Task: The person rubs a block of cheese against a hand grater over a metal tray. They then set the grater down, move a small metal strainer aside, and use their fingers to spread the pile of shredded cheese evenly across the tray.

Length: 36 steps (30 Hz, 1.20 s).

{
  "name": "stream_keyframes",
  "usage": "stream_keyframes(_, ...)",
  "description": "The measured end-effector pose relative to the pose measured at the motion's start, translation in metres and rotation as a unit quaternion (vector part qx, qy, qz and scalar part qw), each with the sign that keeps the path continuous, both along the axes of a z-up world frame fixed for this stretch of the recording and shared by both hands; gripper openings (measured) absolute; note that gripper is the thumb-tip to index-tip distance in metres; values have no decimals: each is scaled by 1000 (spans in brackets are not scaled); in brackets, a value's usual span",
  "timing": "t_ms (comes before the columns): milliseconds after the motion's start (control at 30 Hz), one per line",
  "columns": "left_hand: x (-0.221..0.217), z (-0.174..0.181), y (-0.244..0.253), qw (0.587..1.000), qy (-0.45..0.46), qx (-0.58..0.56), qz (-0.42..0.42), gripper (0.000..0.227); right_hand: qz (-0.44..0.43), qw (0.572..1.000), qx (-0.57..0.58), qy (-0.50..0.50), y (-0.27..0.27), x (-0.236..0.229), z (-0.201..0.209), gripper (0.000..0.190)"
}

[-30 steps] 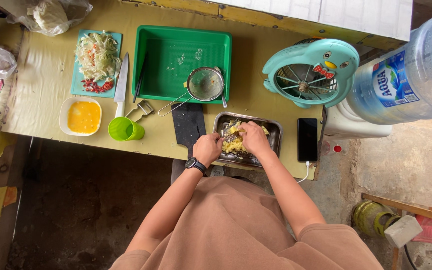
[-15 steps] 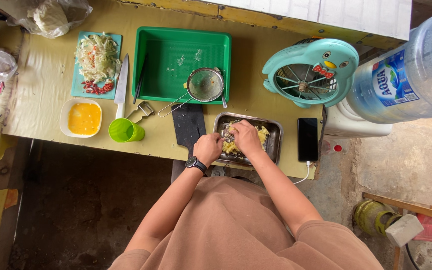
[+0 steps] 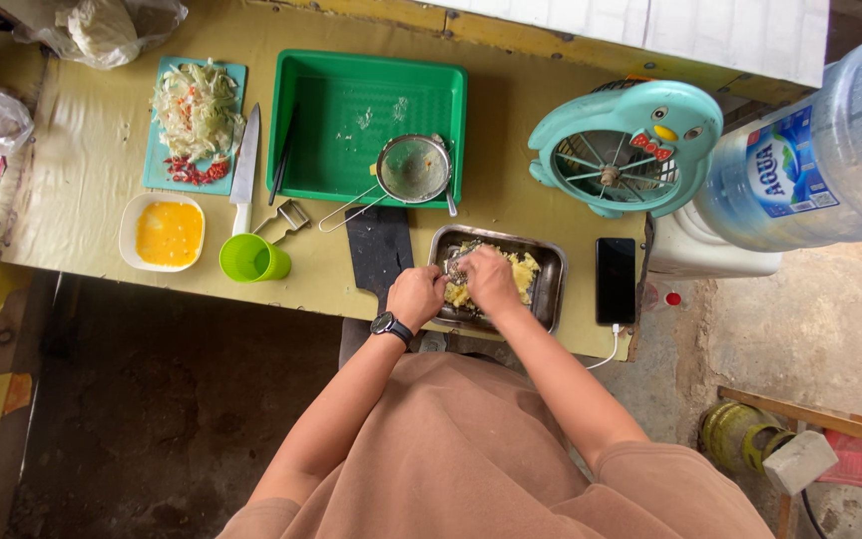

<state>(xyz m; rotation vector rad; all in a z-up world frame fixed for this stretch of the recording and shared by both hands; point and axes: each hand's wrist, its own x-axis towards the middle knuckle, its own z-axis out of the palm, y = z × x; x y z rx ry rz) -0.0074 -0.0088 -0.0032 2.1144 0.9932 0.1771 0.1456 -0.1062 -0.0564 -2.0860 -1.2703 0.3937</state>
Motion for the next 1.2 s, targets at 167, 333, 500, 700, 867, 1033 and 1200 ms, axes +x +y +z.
stream_keyframes(167,-2,2,-1,1000,6,-7,-3,25,-17,999,19,-27,-6,2,-18,13)
stream_keyframes(333,2,5,3,1000,14,-8,-6,25,-7,999,-7,-38,-2,-3,-21,25)
stream_keyframes(500,-1,5,-2,1000,-1,-25,0,24,-57,997,36,24,-2,6,-7,15)
stream_keyframes(700,2,4,2,1000,11,-13,-9,23,30,998,46,-33,6,4,2,23)
stream_keyframes(867,-3,2,1,1000,10,-13,-6,26,-39,999,16,30,9,11,-2,17)
stream_keyframes(1033,-1,2,3,1000,11,-24,-4,26,27,999,-22,15,11,35,8,17)
stream_keyframes(1200,-3,0,5,999,21,-34,1,27,75,996,-21,43,-5,36,24,27)
